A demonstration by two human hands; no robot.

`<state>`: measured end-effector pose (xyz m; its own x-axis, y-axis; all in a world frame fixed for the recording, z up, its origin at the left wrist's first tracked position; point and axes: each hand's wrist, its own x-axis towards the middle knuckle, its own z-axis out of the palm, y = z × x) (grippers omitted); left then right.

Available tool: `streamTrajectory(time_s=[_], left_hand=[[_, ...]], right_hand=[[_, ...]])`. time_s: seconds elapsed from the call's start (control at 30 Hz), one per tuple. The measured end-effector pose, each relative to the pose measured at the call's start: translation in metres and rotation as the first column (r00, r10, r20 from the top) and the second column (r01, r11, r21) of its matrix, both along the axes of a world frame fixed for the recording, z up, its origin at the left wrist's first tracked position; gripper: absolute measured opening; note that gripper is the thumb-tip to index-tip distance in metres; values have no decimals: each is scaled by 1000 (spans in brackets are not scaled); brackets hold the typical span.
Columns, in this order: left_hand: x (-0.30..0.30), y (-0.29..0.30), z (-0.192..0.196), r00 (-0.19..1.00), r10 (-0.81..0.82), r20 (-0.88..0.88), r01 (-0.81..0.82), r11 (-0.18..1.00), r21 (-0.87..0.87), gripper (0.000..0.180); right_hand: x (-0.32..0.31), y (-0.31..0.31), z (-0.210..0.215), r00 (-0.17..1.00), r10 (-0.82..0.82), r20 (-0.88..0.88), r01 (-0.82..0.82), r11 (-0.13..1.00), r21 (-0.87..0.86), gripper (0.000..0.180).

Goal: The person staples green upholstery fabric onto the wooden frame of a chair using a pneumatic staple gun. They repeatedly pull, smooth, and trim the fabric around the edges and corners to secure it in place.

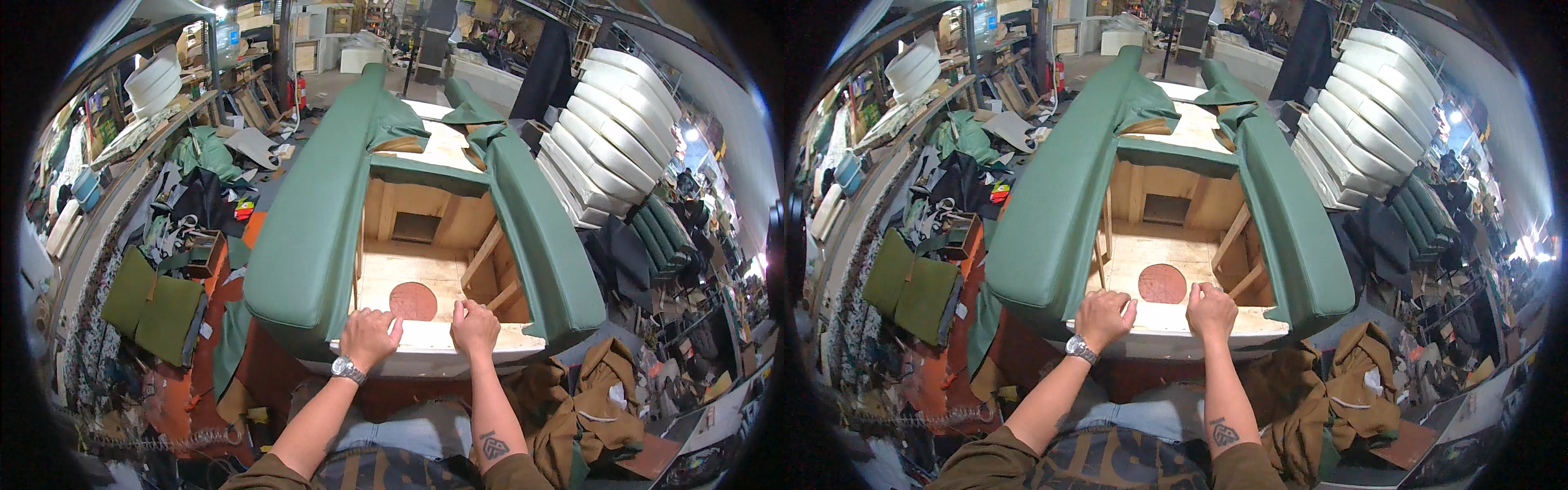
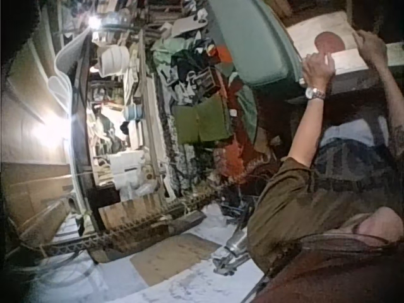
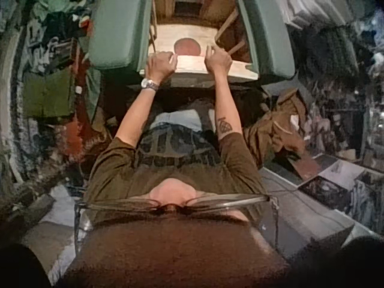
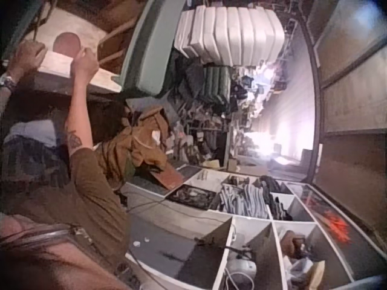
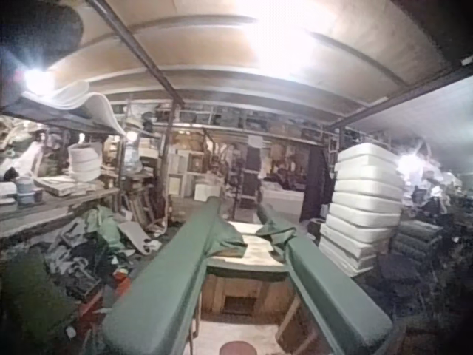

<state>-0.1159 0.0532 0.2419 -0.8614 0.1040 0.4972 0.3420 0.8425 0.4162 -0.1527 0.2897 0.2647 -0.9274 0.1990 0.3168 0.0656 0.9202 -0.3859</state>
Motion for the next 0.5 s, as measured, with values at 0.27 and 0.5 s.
streamTrajectory(time_s=[0.27,0.5], left_hand=[[2,0,2,1000,3,6,-3,1000,-8,27],[9,-2,8,983,-56,-175,81,987,138,17]], right_hand=[[1,-1,0,1000,2,-6,-2,1000,-3,34],[0,2,4,1000,5,24,-4,999,-46,33]])
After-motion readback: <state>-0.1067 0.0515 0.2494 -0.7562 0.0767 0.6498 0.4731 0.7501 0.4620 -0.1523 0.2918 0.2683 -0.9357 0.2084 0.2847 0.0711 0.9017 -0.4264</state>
